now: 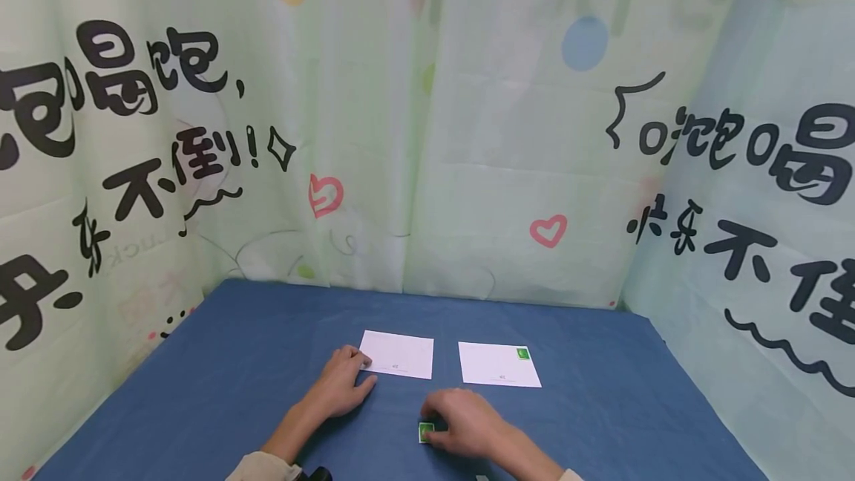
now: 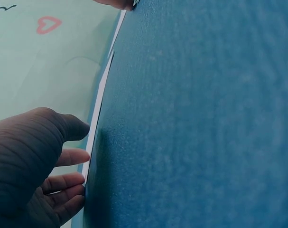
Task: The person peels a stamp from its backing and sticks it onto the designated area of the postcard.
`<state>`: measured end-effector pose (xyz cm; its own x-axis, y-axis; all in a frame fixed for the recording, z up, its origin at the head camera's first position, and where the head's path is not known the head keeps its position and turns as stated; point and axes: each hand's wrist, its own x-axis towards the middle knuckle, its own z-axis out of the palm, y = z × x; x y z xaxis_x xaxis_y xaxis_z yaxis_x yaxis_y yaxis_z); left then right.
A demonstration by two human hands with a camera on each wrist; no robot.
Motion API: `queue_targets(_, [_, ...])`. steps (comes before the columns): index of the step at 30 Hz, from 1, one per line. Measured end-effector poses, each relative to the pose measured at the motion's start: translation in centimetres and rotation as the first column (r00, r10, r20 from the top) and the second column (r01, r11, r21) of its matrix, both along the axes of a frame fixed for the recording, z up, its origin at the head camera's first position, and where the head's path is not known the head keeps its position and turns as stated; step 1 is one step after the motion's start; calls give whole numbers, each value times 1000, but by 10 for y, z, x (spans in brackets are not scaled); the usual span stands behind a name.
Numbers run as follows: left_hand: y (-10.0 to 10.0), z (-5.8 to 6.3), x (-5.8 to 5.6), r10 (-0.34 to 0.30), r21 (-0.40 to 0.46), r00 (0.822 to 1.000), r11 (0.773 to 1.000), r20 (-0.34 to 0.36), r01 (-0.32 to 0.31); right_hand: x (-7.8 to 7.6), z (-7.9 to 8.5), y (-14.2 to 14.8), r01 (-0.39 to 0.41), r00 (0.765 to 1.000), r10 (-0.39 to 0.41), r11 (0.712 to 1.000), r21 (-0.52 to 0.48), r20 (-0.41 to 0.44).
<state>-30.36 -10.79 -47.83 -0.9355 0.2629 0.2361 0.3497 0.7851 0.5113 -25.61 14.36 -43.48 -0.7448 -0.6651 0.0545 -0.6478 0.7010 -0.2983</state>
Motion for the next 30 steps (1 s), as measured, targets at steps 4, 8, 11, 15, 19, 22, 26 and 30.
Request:
queue_targets(4, [1, -1, 0, -12, 1, 1000, 1000, -16, 12, 1, 1, -1, 8, 1000, -8, 999, 35, -16])
queue_targets(8, [1, -3, 0, -21, 4, 999, 1000, -34, 21, 4, 2, -3, 16, 1000, -14, 997, 75, -25])
queue_targets(11, [1, -3, 0, -23, 4, 999, 1000, -39, 24, 6, 2, -3, 17, 999, -14, 995, 101, -33])
queue_targets(15, [1, -3, -1, -27, 8, 999, 1000, -38, 27, 8, 2, -4, 22, 999, -17, 992, 123, -44])
queue_targets(19, [-1, -3, 0, -18, 13, 999, 1000, -37, 19, 9, 3, -5, 9, 998, 0, 991, 135, -63])
queue_targets(22, [-2, -3, 2, -8, 16, 1000, 1000, -29, 9, 9, 3, -7, -6, 997, 17, 989, 145, -74])
queue_targets(26, [-1, -4, 3, -17, 14, 1000, 1000, -19, 17, 9, 3, -7, 2, 998, 9, 988, 156, -70])
queue_targets(30, [1, -4, 3, -24, 10, 999, 1000, -25, 24, 11, 2, -6, 4, 997, 10, 986, 167, -82])
